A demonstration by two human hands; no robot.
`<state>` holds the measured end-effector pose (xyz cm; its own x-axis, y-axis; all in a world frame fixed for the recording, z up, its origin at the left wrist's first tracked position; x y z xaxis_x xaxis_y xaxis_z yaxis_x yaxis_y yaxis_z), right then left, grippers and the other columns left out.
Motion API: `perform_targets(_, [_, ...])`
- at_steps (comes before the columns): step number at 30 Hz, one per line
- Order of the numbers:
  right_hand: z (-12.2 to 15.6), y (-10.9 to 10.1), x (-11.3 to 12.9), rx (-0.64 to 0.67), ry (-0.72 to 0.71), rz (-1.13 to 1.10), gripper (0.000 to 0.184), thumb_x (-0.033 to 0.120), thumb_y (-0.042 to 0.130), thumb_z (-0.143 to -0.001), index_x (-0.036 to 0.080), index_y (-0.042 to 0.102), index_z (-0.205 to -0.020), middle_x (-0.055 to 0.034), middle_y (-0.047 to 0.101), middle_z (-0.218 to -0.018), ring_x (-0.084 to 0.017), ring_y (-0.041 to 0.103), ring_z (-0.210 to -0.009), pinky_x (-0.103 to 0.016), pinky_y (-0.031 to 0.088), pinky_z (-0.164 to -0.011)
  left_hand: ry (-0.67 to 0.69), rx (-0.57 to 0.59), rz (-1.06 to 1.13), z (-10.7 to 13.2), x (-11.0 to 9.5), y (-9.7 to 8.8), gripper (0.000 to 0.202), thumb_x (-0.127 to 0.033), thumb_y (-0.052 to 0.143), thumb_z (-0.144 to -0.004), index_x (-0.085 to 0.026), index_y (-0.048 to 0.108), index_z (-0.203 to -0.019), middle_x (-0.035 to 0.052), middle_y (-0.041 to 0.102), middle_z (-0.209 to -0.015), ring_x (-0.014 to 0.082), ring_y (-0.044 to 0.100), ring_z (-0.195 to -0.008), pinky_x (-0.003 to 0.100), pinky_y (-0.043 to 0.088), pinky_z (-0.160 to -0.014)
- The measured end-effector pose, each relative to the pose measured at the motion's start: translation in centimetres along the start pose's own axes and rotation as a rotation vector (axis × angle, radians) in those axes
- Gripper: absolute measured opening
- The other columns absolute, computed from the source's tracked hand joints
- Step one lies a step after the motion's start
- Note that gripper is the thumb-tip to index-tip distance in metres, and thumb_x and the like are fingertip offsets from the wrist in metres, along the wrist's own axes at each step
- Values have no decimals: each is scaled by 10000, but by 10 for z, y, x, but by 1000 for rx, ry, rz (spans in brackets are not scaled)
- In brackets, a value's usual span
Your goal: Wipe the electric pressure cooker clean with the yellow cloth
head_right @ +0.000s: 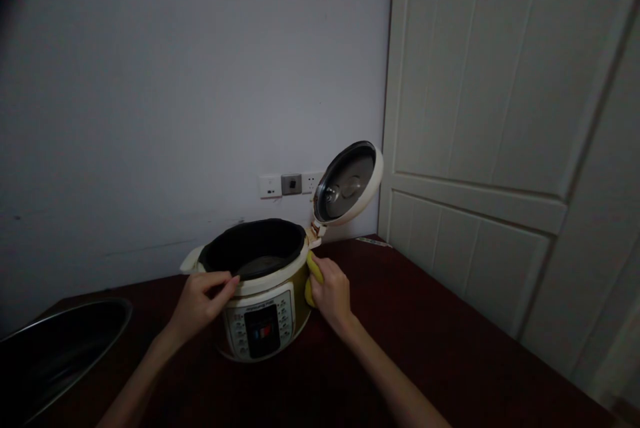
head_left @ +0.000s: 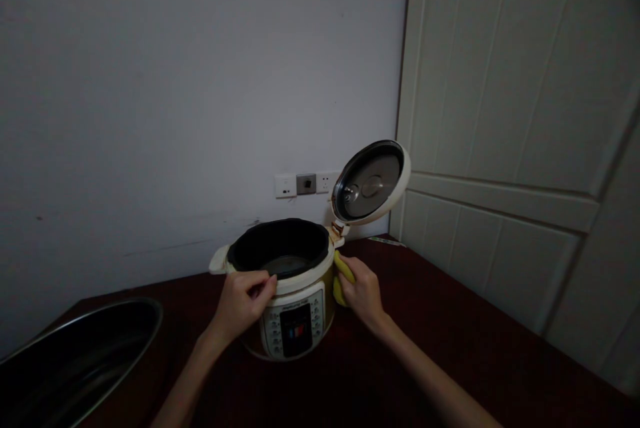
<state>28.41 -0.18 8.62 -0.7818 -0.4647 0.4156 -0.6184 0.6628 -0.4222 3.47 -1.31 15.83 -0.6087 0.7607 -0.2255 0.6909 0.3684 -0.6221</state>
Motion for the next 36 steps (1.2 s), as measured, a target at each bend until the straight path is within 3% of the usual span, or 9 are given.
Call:
perform_targets(6, [48,-6,19,103,-184,-40,410,116,463,-790,183,606,-1169,-100,659,-929,-193,602,-840,-301,528,-728,-13,-6,-10,1,0,0,422,-297,444,-841,-156,403,-445,-44,365,-441,62,341,-421,200,258,-449])
perform_targets(9, [41,-17,16,146,-193,-99,419,124,468,-803,216,588,-1194,-82,667,-939,-186,609,-844,-310,530,-744,-29,9,-6,0,0,-1,422,-306,440,-841,-157,414,-447,-42,373,-445,65,349,-426,199,267,-452])
perform_targets(12, [23,-22,10,27,-196,-142,425,135,472,-818,244,572,-1216,-84,653,-1027,-193,600,-929,-344,517,-808,-33,26,-12,0,-1,-2,424,-306,434,-840,-156,423,-444,-41,380,-445,66,355,-430,201,272,-458])
perform_targets(15, [23,-9,3,-56,-238,-163,414,129,484,-811,245,587,-1195,-101,626,-1068,-198,594,-963,-348,519,-803,-36,40,-13,-1,-2,-2,426,-310,432,-841,-155,434,-445,-39,386,-442,67,357,-430,203,276,-465])
perform_targets(18, [46,13,-10,-58,-286,-178,383,116,502,-786,229,611,-1135,-103,623,-987,-187,615,-882,-315,536,-712,-43,44,4,0,-2,-2,429,-316,432,-845,-155,429,-447,-37,388,-445,67,357,-434,204,279,-470])
perform_targets(22, [72,23,-32,65,-300,-178,338,135,520,-769,207,598,-1090,-76,628,-892,-166,615,-797,-281,528,-661,-54,47,20,0,0,-2,426,-319,437,-843,-155,426,-449,-41,378,-447,66,346,-437,205,270,-467])
perform_targets(25, [61,12,-35,158,-328,-160,319,169,542,-767,210,586,-1081,-66,632,-888,-170,609,-799,-294,523,-683,-62,48,34,1,0,-1,421,-317,442,-838,-155,427,-449,-41,379,-446,67,346,-438,208,265,-469])
perform_targets(31, [17,-1,-4,-27,-247,-203,294,183,528,-797,204,562,-1089,-100,582,-1016,-201,576,-949,-354,498,-806,-69,46,71,1,0,-3,420,-310,444,-838,-156,420,-448,-39,386,-445,68,353,-439,212,264,-472])
perform_targets(36, [43,17,-13,-24,-260,-218,219,162,531,-763,190,551,-979,-51,557,-832,-170,564,-767,-295,497,-664,-104,48,122,0,-1,-4,417,-310,442,-838,-156,438,-451,-32,414,-444,73,371,-444,215,272,-473])
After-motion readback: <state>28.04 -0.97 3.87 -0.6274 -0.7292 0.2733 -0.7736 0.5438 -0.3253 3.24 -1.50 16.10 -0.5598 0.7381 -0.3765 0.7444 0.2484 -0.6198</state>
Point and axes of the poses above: each hand's wrist, its own z-axis away from the middle knuckle, its own y-axis out of the palm, x = y × z, the point moved 1 cm from there along -z, towards the middle knuckle
